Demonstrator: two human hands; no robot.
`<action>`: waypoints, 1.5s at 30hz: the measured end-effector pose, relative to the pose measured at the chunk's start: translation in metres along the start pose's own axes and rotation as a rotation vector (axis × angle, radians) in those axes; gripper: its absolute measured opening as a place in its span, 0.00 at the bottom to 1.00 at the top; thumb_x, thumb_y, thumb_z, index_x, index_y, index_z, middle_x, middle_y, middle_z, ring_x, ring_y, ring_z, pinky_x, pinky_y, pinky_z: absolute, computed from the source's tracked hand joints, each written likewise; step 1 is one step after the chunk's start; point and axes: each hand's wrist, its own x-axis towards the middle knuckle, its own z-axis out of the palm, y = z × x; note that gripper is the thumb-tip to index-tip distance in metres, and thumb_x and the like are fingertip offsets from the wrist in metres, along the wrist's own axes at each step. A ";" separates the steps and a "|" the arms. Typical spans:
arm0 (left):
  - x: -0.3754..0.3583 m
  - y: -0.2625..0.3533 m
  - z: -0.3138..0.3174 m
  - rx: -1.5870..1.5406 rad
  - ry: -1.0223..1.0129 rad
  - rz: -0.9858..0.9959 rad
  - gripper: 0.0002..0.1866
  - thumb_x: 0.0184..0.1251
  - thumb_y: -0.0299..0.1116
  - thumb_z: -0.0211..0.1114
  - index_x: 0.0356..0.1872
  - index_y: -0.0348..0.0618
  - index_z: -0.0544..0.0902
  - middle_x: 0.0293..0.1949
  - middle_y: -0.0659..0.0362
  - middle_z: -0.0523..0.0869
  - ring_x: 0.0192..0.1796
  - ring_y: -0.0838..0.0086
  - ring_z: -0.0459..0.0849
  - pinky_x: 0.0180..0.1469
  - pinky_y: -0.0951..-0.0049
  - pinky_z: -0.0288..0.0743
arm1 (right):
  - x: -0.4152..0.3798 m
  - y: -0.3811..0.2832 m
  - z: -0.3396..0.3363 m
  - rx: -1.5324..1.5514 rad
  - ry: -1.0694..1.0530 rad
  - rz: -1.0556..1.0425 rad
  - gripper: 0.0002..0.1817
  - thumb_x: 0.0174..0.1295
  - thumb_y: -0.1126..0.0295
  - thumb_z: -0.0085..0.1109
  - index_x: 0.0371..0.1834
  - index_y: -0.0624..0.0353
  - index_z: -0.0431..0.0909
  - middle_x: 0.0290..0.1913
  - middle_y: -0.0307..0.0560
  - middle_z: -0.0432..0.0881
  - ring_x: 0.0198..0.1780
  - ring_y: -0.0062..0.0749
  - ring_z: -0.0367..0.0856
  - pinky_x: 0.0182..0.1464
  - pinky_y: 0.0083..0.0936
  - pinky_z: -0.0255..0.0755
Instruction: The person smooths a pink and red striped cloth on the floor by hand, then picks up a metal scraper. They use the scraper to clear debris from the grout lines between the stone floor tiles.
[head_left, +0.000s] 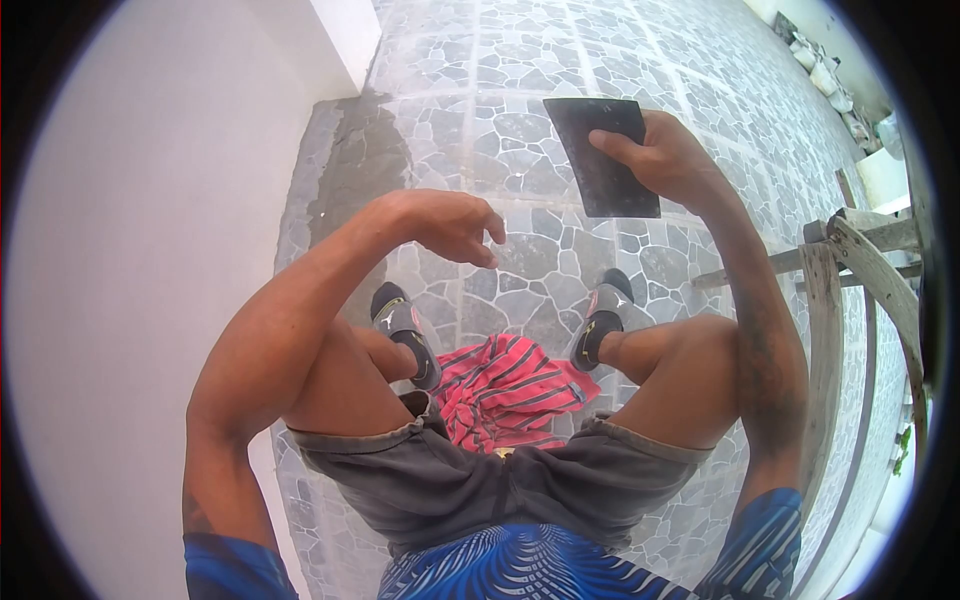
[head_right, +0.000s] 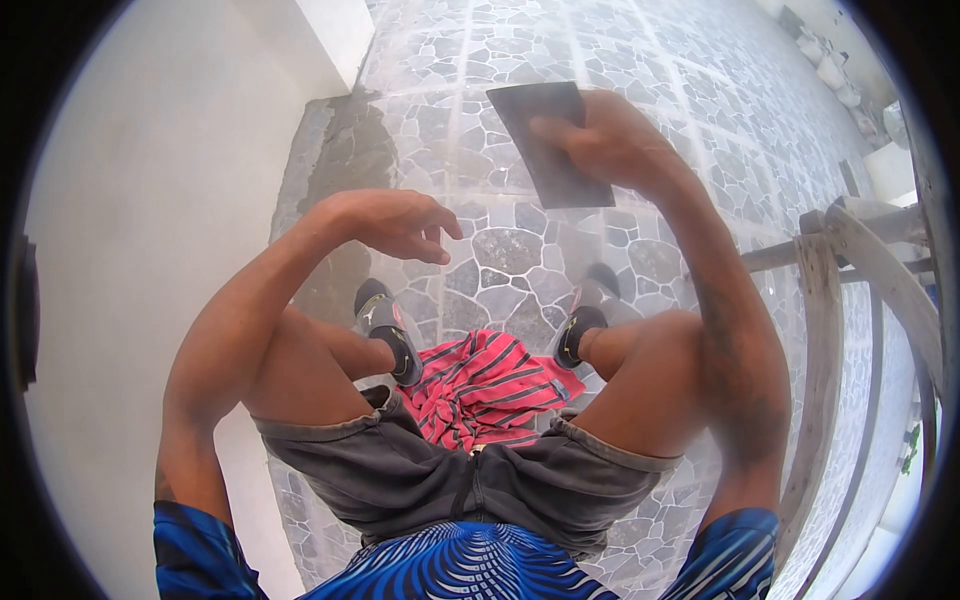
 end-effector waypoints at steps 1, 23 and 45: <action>0.000 0.000 0.000 0.002 0.000 -0.003 0.30 0.71 0.48 0.69 0.67 0.40 0.83 0.54 0.44 0.91 0.57 0.53 0.89 0.61 0.58 0.80 | 0.000 0.000 0.000 -0.001 0.002 -0.001 0.21 0.75 0.56 0.65 0.56 0.64 0.87 0.41 0.45 0.91 0.42 0.26 0.88 0.47 0.28 0.80; -0.004 0.000 0.000 -0.013 -0.022 -0.026 0.28 0.72 0.48 0.68 0.65 0.39 0.84 0.54 0.44 0.91 0.56 0.53 0.90 0.60 0.58 0.82 | -0.004 0.000 -0.002 -0.001 -0.012 0.026 0.21 0.76 0.56 0.64 0.57 0.65 0.87 0.41 0.46 0.91 0.41 0.28 0.88 0.47 0.29 0.81; -0.003 -0.001 0.001 -0.002 -0.014 -0.025 0.28 0.72 0.47 0.68 0.65 0.39 0.84 0.53 0.44 0.91 0.56 0.54 0.90 0.60 0.58 0.81 | -0.006 -0.001 -0.003 -0.048 0.015 0.011 0.22 0.76 0.55 0.64 0.57 0.65 0.86 0.40 0.47 0.92 0.41 0.29 0.88 0.47 0.30 0.81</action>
